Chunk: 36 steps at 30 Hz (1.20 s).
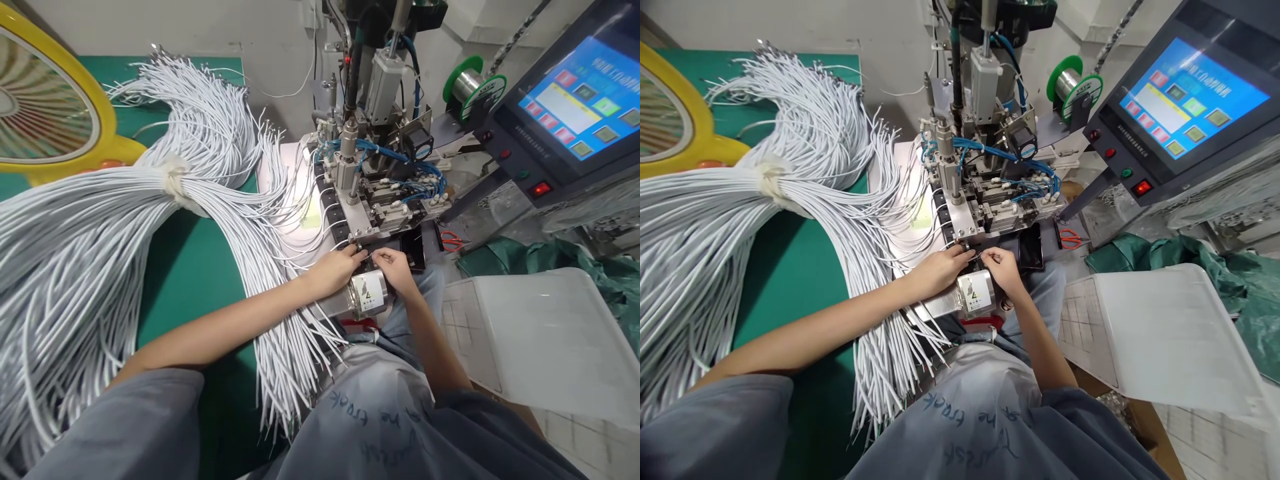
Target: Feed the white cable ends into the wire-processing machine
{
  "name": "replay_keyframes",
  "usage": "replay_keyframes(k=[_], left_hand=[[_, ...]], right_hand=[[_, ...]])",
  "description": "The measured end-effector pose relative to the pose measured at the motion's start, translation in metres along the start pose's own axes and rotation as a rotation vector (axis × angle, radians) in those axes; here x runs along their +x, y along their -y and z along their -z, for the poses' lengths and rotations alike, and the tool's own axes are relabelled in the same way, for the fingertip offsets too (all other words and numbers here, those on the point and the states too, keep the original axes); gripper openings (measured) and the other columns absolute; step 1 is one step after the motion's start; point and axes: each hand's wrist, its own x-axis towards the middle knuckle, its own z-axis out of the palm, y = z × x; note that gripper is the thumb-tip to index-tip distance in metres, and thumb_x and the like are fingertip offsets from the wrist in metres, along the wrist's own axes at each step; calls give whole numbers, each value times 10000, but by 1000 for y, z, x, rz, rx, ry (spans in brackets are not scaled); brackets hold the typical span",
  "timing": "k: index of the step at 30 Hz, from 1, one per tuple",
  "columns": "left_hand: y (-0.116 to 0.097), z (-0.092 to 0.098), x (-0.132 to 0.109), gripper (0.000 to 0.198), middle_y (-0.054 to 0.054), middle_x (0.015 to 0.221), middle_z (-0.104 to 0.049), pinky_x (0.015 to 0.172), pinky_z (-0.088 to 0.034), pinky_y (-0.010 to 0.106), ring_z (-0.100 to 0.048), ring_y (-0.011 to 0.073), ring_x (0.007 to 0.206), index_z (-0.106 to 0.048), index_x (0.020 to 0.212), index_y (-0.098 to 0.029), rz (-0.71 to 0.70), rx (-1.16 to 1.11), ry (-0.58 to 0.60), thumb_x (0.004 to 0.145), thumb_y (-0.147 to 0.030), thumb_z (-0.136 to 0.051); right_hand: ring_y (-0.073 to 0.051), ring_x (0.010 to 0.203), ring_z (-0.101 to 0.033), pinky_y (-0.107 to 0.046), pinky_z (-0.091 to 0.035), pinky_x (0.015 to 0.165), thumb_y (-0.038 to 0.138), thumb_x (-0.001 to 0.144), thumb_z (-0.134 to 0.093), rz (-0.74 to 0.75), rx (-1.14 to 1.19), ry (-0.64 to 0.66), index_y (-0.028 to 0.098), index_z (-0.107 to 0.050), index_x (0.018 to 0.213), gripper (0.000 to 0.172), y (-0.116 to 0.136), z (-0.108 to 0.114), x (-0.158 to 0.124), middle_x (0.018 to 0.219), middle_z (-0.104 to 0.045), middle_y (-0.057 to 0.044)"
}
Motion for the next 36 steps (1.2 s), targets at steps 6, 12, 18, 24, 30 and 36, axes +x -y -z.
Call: replay_keyframes(k=[6,12,18,24,30,36], left_hand=[[0,7,-1,420,72,930,-554,599,-478,255,-604,129,629,-537,1213,-147,-40,78,35,834,-31,-398],[-3,14,0,379,98,994,-548,591,-483,247,-615,126,650,-521,1214,-112,-59,153,88,861,-48,-399],[-5,17,0,351,118,998,-552,593,-488,258,-633,156,695,-502,1219,-92,-60,180,127,889,-64,-388],[-4,15,0,378,124,1008,-542,584,-492,259,-639,164,709,-477,1242,-84,-90,196,127,875,-51,-389],[-4,15,1,386,115,999,-543,598,-501,259,-641,161,710,-469,1250,-89,-97,215,123,878,-46,-373],[-4,13,1,378,131,1024,-533,600,-508,279,-646,178,729,-473,1236,-71,-106,194,120,875,-38,-366]], right_hand=[[-118,555,-490,-258,-409,553,373,625,-595,-4,-33,27,183,-550,606,197,4,-1,2,588,-557,11],[-87,480,-419,-220,-322,469,353,602,-605,-151,71,85,175,-542,622,190,8,-1,2,510,-479,48],[-69,462,-385,-200,-271,435,346,593,-625,-224,160,108,168,-544,617,196,5,-2,1,507,-464,55],[-106,546,-504,-225,-386,479,390,622,-648,-122,123,41,172,-605,724,245,5,0,3,604,-563,11],[-110,512,-498,-247,-416,480,447,583,-683,-96,31,89,180,-560,622,296,8,-1,11,548,-540,16],[-90,496,-475,-215,-378,466,404,580,-690,-228,159,113,172,-540,638,282,9,-3,7,543,-504,41]])
